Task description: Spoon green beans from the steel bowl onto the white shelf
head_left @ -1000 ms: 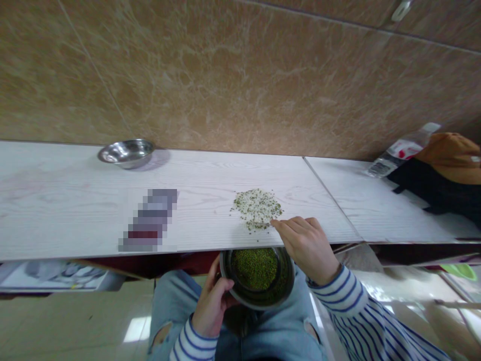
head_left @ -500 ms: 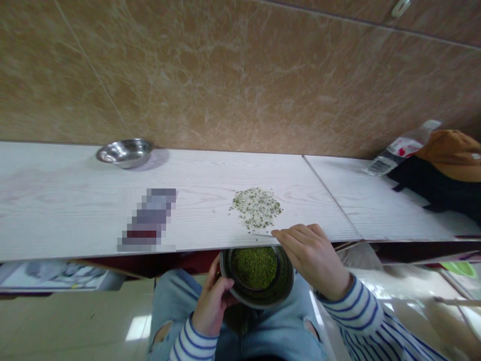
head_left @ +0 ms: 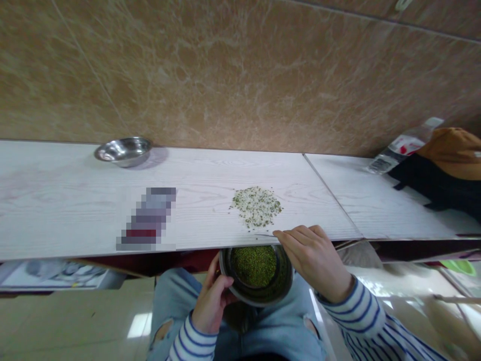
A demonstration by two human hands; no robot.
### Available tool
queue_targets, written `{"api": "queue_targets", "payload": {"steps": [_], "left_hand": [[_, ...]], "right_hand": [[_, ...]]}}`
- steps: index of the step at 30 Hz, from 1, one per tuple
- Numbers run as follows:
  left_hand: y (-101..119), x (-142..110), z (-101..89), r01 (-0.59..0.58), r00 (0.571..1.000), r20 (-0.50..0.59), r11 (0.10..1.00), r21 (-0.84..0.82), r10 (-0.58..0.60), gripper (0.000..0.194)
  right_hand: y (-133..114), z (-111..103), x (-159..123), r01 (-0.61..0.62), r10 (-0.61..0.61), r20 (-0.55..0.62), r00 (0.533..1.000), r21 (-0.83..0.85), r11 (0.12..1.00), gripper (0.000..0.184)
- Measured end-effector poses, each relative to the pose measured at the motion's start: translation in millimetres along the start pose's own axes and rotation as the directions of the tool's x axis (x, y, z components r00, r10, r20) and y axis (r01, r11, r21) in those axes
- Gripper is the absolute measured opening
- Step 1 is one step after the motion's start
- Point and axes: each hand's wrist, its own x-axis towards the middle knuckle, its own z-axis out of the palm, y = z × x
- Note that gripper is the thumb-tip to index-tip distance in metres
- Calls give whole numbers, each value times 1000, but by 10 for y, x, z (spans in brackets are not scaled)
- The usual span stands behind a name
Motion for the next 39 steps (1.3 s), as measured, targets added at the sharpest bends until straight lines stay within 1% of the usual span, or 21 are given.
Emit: {"api": "queue_targets", "payload": {"steps": [6, 12, 16, 19, 25, 31, 36, 39], "left_hand": [[-11, 14, -9, -4, 1000, 8, 1000, -3, 4, 66], [-24, 38, -38, 3, 1000, -8, 1000, -13, -3, 65], [-25, 46, -38, 4, 1000, -11, 1000, -4, -4, 66], [-24, 46, -34, 5, 1000, -3, 1000, -2, -5, 67], [-33, 34, -22, 9, 1000, -2, 1000, -5, -9, 66], [-22, 8, 0, 3, 1000, -1, 1000, 2, -3, 65], [-9, -4, 13, 0, 1000, 5, 1000, 3, 0, 63], [-9, -12, 19, -1, 1000, 11, 1000, 6, 1, 63]], "right_hand": [[-15, 38, 84, -23, 23, 0, 1000, -19, 1000, 23], [90, 104, 184, -54, 53, -24, 998, -60, 997, 23], [134, 101, 230, -56, 52, -43, 998, -84, 995, 23], [142, 84, 213, -61, 56, -57, 997, -79, 995, 24], [160, 99, 143, -124, 117, -78, 990, -91, 988, 25], [97, 83, 128, -96, 94, -26, 995, -68, 993, 24], [103, 65, 79, -113, 111, -48, 993, -52, 992, 25], [124, 69, 49, -128, 126, -41, 991, -65, 990, 24]]}}
